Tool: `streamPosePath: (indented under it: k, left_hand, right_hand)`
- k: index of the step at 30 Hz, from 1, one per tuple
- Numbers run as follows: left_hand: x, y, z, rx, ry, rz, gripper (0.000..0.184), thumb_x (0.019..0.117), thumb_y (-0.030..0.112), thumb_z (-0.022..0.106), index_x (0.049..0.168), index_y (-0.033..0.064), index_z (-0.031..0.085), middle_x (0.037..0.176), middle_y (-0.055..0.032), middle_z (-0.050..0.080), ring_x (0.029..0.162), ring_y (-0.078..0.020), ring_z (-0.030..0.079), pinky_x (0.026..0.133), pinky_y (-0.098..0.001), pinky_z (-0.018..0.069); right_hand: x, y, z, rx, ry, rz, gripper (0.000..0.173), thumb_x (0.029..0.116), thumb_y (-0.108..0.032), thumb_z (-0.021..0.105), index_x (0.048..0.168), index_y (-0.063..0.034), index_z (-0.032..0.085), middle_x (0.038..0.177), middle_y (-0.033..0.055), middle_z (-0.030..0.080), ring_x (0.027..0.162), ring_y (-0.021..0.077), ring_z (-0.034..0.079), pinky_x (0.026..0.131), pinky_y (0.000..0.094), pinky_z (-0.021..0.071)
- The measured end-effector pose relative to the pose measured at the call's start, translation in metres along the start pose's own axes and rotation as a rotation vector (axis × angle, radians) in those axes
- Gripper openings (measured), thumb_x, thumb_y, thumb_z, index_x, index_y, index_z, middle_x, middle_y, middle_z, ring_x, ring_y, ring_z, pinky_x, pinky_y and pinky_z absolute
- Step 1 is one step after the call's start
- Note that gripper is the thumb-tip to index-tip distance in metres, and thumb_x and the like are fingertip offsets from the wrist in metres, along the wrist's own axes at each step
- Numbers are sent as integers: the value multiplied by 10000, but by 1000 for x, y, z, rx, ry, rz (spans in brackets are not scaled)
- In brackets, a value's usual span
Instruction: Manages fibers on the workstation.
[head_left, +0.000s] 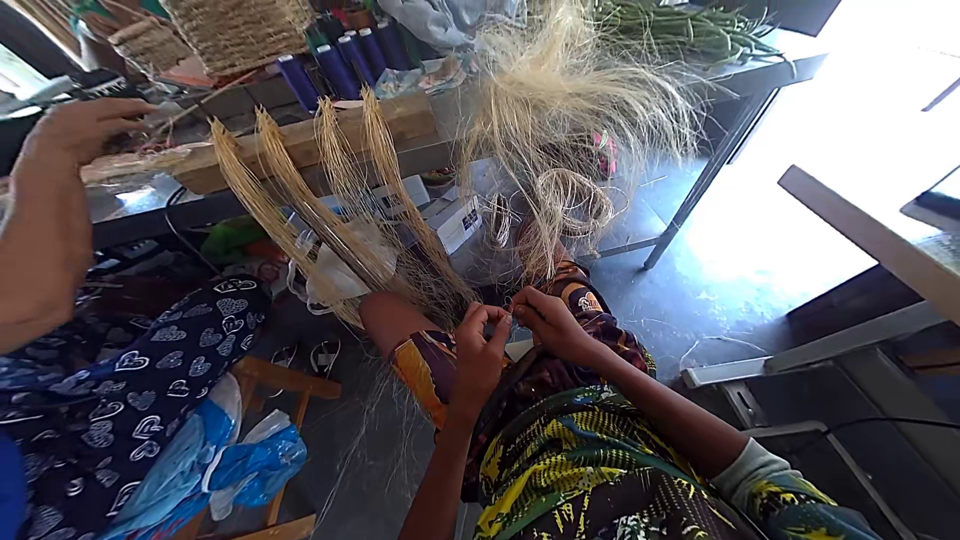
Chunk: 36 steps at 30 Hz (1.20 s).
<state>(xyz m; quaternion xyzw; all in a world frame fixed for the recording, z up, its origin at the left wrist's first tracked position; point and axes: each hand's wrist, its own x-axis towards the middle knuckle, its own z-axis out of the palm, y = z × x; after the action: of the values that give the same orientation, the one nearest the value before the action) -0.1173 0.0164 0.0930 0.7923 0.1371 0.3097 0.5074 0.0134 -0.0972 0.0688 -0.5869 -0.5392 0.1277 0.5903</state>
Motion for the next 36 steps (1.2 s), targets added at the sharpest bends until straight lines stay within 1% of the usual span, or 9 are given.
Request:
streamPosePath:
  k: [4, 9, 12, 15, 21, 26, 28, 33, 36]
  left_hand:
    - [-1, -1, 3, -6, 30, -18, 120, 956, 94, 588, 936, 27, 685, 912, -6, 596, 862, -36, 570, 775, -175, 469]
    - [-1, -4, 4, -20, 52, -46, 118, 955, 92, 590, 936, 26, 685, 906, -6, 605, 842, -38, 577, 757, -177, 474]
    - [-1, -3, 3, 16, 45, -26, 116, 952, 95, 599, 938, 22, 688, 901, -9, 601, 836, -32, 578, 750, -172, 482]
    - [-1, -3, 3, 67, 43, 6, 129, 952, 99, 598, 936, 14, 695, 905, -23, 608, 842, -45, 578, 754, -182, 477]
    - [-2, -4, 4, 143, 66, 38, 123, 941, 109, 611, 921, 27, 700, 888, -18, 610, 832, -46, 579, 757, -185, 473]
    - [-1, -4, 3, 187, 57, 104, 110, 934, 107, 625, 913, 44, 713, 881, -7, 629, 843, -43, 588, 773, -205, 472]
    - [-2, -5, 3, 194, 52, 116, 109, 932, 103, 626, 915, 42, 714, 869, -6, 627, 830, -42, 587, 761, -203, 472]
    - [-2, -6, 4, 175, 51, 119, 115, 913, 91, 612, 897, 41, 715, 860, -4, 622, 826, -38, 581, 760, -194, 464]
    - [-2, -6, 4, 132, 45, 86, 111, 899, 62, 603, 889, 31, 710, 858, -6, 619, 840, -35, 577, 770, -190, 464]
  right_hand:
    - [-2, 0, 4, 118, 81, 9, 221, 1069, -74, 424, 1052, 47, 608, 834, 20, 585, 717, 16, 549, 676, 173, 482]
    - [-2, -1, 4, 139, 41, 13, 223, 1076, -90, 433, 1045, 34, 616, 806, -4, 566, 685, -4, 517, 645, 153, 452]
    - [-1, -2, 0, 130, -1, 79, 238, 1085, -121, 437, 1021, 15, 621, 765, -19, 541, 648, -5, 499, 614, 152, 437]
    - [0, -4, -4, 82, -36, 132, 242, 1075, -136, 460, 1017, 20, 636, 764, -8, 558, 658, -1, 511, 627, 160, 442]
    - [0, -8, -3, 28, -13, 107, 206, 1051, -113, 508, 1005, 29, 650, 768, 12, 592, 663, -4, 521, 634, 151, 442]
    - [1, -9, -4, 47, -51, 197, 219, 1060, -139, 489, 969, 7, 626, 718, -20, 515, 620, -2, 463, 598, 160, 395]
    - [1, -7, -5, 77, -66, 212, 216, 1057, -138, 489, 969, 2, 626, 720, -25, 518, 624, -4, 467, 602, 161, 398]
    - [0, -8, -4, 65, -73, 185, 203, 1049, -116, 477, 982, 6, 625, 745, -15, 542, 644, -6, 484, 614, 156, 407]
    - [-2, -8, -4, 25, -105, 151, 211, 1028, -122, 472, 1013, 11, 635, 775, 7, 576, 664, 8, 506, 631, 175, 427]
